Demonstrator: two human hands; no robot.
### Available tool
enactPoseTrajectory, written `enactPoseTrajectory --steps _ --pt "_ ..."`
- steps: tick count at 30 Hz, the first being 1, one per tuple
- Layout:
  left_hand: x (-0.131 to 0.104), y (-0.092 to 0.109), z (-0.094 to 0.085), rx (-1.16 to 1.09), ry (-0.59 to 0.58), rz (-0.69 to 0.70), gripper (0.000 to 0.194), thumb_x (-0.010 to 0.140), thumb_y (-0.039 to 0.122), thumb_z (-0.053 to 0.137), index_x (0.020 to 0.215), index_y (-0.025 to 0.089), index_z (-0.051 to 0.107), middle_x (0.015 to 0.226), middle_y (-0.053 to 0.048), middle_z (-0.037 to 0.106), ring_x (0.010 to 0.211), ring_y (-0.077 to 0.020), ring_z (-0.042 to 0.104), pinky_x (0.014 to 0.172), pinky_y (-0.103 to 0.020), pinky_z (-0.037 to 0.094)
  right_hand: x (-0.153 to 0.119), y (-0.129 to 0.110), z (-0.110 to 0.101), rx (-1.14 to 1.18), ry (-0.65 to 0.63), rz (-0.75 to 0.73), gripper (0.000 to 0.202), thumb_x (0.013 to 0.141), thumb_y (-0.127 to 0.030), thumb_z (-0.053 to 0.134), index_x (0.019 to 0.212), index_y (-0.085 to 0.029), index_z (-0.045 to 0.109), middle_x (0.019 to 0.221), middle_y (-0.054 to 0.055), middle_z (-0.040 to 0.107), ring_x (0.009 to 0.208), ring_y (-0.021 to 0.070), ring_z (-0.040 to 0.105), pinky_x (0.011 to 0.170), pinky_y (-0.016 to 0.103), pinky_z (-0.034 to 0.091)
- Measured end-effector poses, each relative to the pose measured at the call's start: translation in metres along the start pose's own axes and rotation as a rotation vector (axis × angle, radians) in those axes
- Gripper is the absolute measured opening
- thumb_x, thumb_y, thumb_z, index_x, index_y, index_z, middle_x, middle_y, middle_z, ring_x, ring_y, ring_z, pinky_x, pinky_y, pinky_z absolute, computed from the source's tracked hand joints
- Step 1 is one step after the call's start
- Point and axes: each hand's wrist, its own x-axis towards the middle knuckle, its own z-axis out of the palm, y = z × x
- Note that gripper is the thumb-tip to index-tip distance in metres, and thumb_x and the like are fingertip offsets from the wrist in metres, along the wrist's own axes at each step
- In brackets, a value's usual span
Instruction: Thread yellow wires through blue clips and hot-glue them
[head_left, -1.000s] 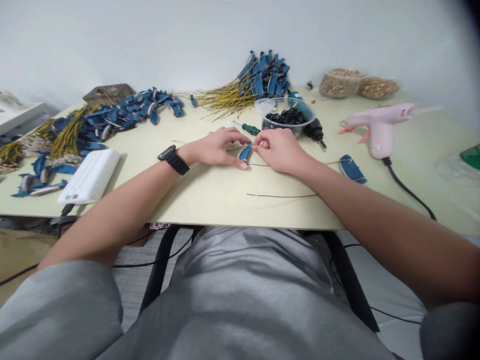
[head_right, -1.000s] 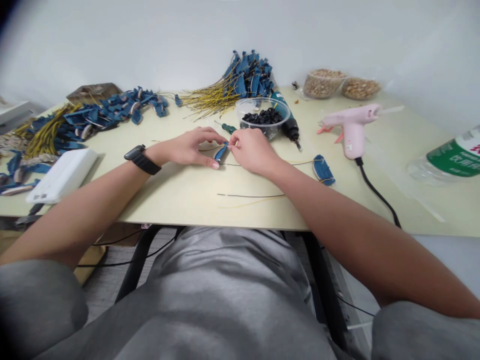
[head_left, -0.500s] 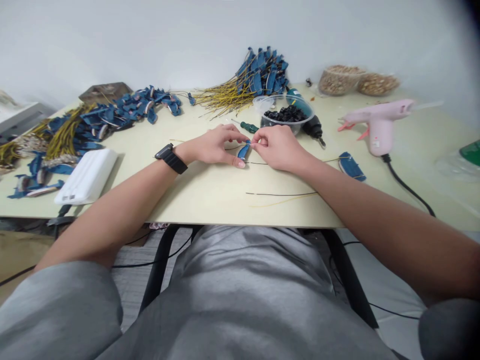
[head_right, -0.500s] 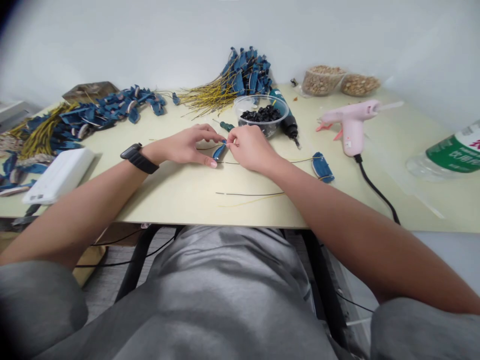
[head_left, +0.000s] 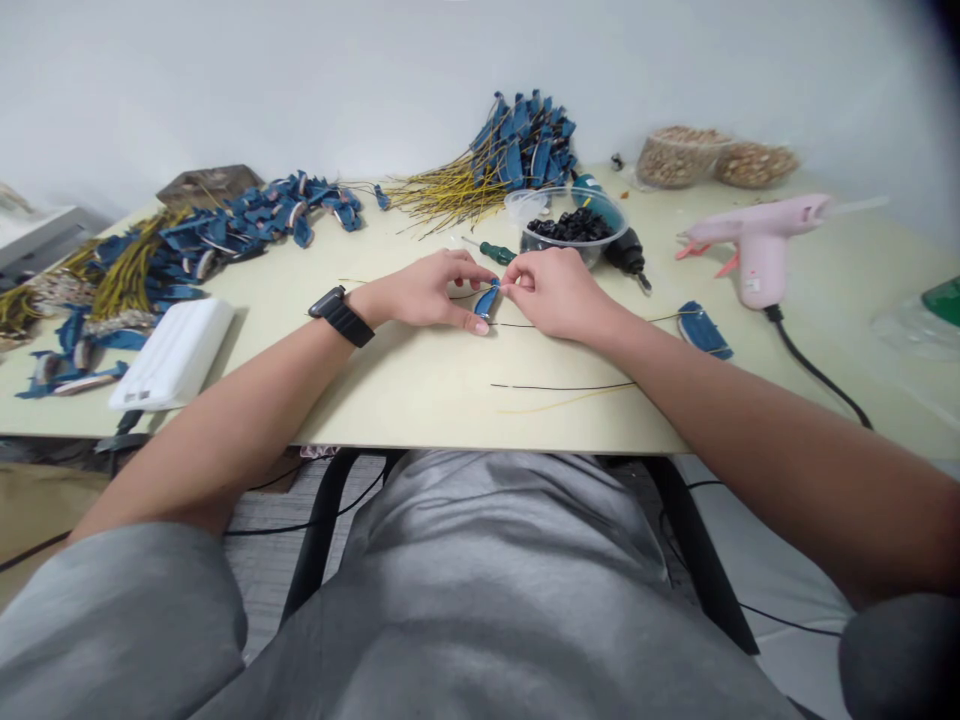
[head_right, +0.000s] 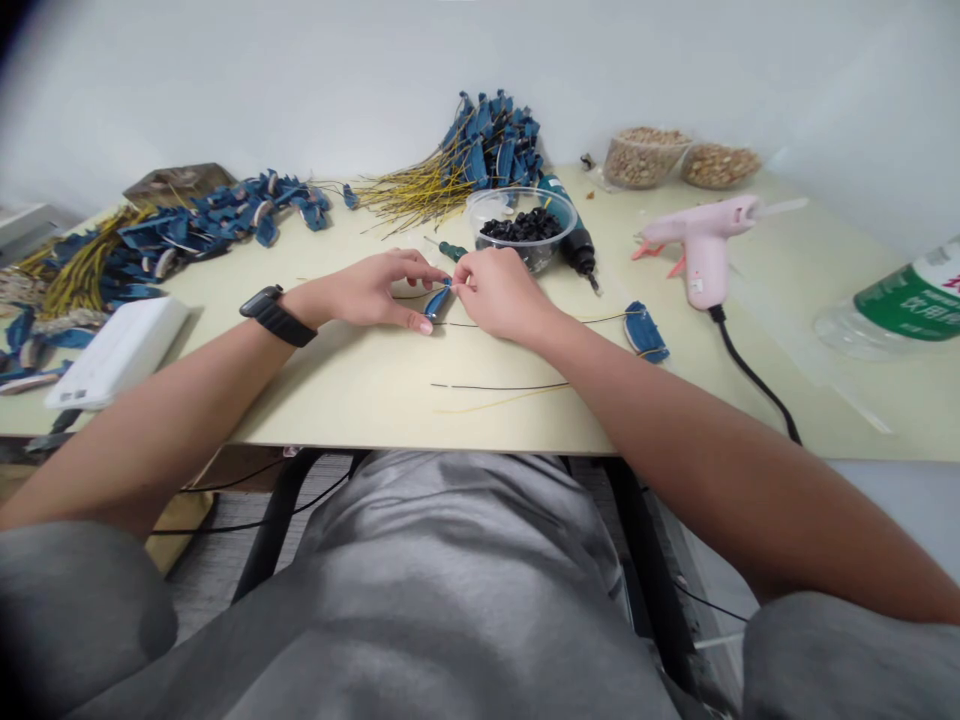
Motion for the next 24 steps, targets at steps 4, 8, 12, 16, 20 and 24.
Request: enactPoseTrajectory --steps 4,8,12,16,20,24 --pt "-0.0002 0.0035 -0.0010 -0.029 -0.011 0.001 0.073 0.077 0.081 0.092 0.124 0.025 0.088 0.109 -0.008 0.074 0.099 -0.0271 0.066 0.097 -0.041 0.050 0.0001 0.0012 0.0006 0.001 0.008 -0.007 0.016 0.103 -0.016 0.073 0.102 -0.018 0.089 0.092 0.011 0.080 0.091 0.0292 0.073 0.091 0.042 0.054" --pt "-0.0009 0.0067 -0.0016 -0.076 -0.012 -0.024 0.075 0.075 0.081 0.092 0.123 0.023 0.087 0.113 -0.009 0.075 0.102 -0.0265 0.067 0.095 -0.039 0.050 -0.0004 0.0009 0.0006 0.001 0.008 -0.004 0.016 0.102 -0.015 0.074 0.102 -0.017 0.090 0.091 0.010 0.080 0.089 0.0277 0.072 0.089 0.040 0.052" --pt "-0.0009 0.0084 -0.0023 -0.084 -0.023 -0.038 0.072 0.076 0.080 0.093 0.119 0.023 0.087 0.113 -0.009 0.075 0.101 -0.0254 0.067 0.095 -0.039 0.051 -0.0012 -0.0007 -0.0006 0.004 0.004 0.002 0.017 0.103 -0.016 0.074 0.103 -0.017 0.090 0.091 0.010 0.081 0.089 0.0273 0.071 0.088 0.040 0.051" --pt "-0.0006 0.0084 -0.0026 -0.082 -0.027 -0.021 0.067 0.078 0.079 0.092 0.116 0.024 0.087 0.113 -0.009 0.076 0.101 -0.0252 0.068 0.094 -0.038 0.052 -0.0013 -0.0019 -0.0018 -0.004 -0.002 0.012 0.017 0.103 -0.016 0.074 0.103 -0.017 0.091 0.092 0.010 0.081 0.091 0.0278 0.073 0.089 0.040 0.052" --pt "-0.0007 0.0083 -0.0022 -0.113 -0.025 -0.015 0.071 0.077 0.080 0.093 0.122 0.025 0.087 0.112 -0.008 0.077 0.103 -0.0254 0.069 0.095 -0.037 0.054 -0.0005 -0.0014 -0.0013 -0.005 0.002 0.010 0.017 0.102 -0.016 0.073 0.103 -0.018 0.090 0.090 0.010 0.080 0.091 0.0282 0.073 0.090 0.041 0.054" --pt "-0.0007 0.0078 -0.0015 -0.138 -0.023 -0.018 0.072 0.077 0.079 0.094 0.123 0.025 0.087 0.113 -0.008 0.079 0.103 -0.0250 0.070 0.098 -0.038 0.055 0.0003 0.0008 -0.0001 0.003 0.001 -0.001 0.018 0.101 -0.019 0.072 0.102 -0.020 0.089 0.089 0.010 0.079 0.090 0.0295 0.073 0.092 0.044 0.055"
